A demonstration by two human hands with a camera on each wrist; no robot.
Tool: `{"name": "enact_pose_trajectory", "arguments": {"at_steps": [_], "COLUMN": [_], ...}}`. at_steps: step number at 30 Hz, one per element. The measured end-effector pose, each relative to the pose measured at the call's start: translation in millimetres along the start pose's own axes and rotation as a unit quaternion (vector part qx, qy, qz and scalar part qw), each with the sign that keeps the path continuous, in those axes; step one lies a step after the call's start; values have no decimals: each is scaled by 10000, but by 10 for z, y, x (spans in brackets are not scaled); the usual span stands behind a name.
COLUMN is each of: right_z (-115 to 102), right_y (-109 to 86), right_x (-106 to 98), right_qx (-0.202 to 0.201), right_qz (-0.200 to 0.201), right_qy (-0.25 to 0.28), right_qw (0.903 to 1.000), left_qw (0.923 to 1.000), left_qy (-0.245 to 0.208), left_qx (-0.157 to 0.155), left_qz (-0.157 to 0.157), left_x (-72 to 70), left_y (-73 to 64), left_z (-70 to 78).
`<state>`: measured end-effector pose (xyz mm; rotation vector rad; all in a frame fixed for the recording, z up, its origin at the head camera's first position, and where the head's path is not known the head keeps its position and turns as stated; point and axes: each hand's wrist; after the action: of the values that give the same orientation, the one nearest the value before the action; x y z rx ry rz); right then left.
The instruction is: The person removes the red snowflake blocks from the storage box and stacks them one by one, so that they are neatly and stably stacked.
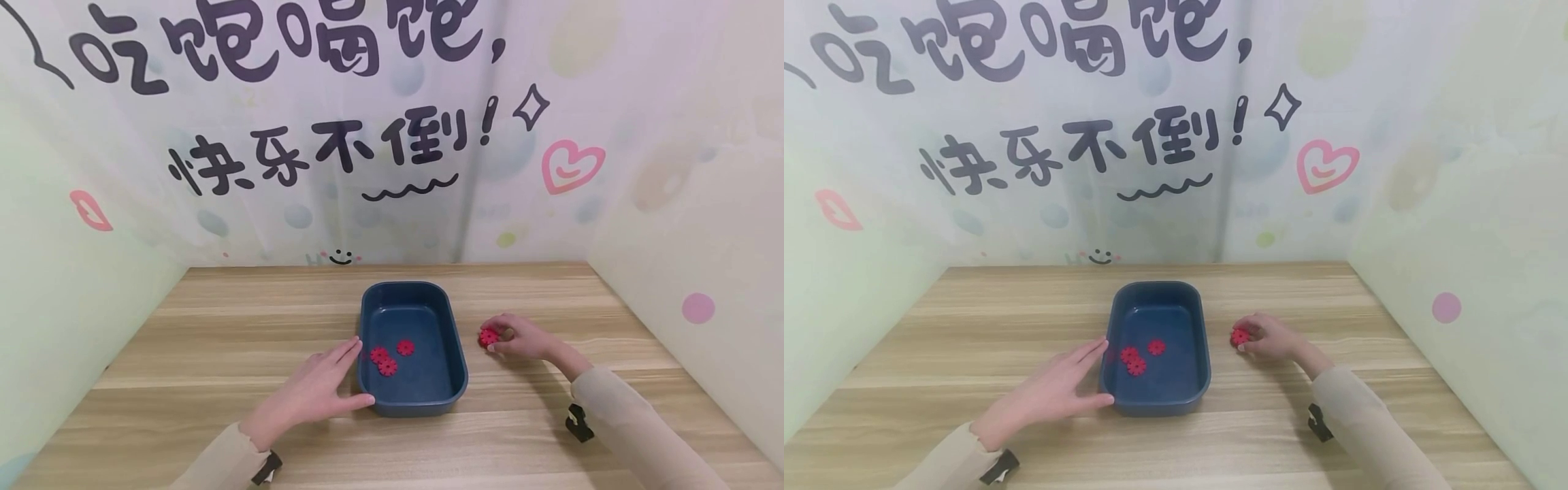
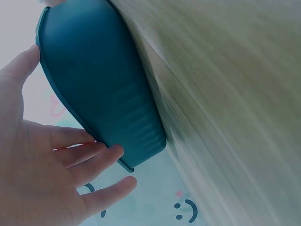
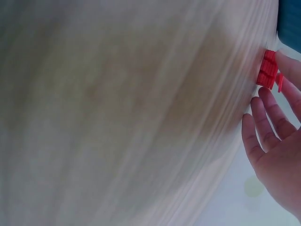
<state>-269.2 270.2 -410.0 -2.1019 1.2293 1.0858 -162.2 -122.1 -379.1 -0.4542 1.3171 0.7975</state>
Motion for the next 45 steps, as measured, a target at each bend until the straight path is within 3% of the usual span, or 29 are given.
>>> {"name": "enact_pose_trajectory", "arguments": {"at_steps": [27, 32, 38, 45], "right_z": [-21, -133, -345, -702], "right_y": [6, 54, 215, 399], "right_x": [-13, -149, -351, -570], "right_qx": [90, 95, -143, -139], "right_qz": [-20, 100, 243, -12], "right_qy": [216, 356, -66, -309], "right_qw": [9997, 9993, 9996, 9994], "left_qw": [10000, 10000, 10000, 10000], "left_qy": [42, -5, -23, 9], "left_qx": [57, 45, 18, 16], "left_qz": [14, 14, -25, -53], "left_x": [-3, -2, -9, -14], "left_y": [-8, -6, -4, 5], "left_z": [2, 0, 2, 9]}}
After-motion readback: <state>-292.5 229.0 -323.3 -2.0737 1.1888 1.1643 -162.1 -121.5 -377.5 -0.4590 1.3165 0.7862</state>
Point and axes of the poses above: each hand's wrist, its own y-axis towards the middle knuckle, its own x-axis out of the palm, z = x × y, and after that the axes turned 10 degrees about x, right-handed
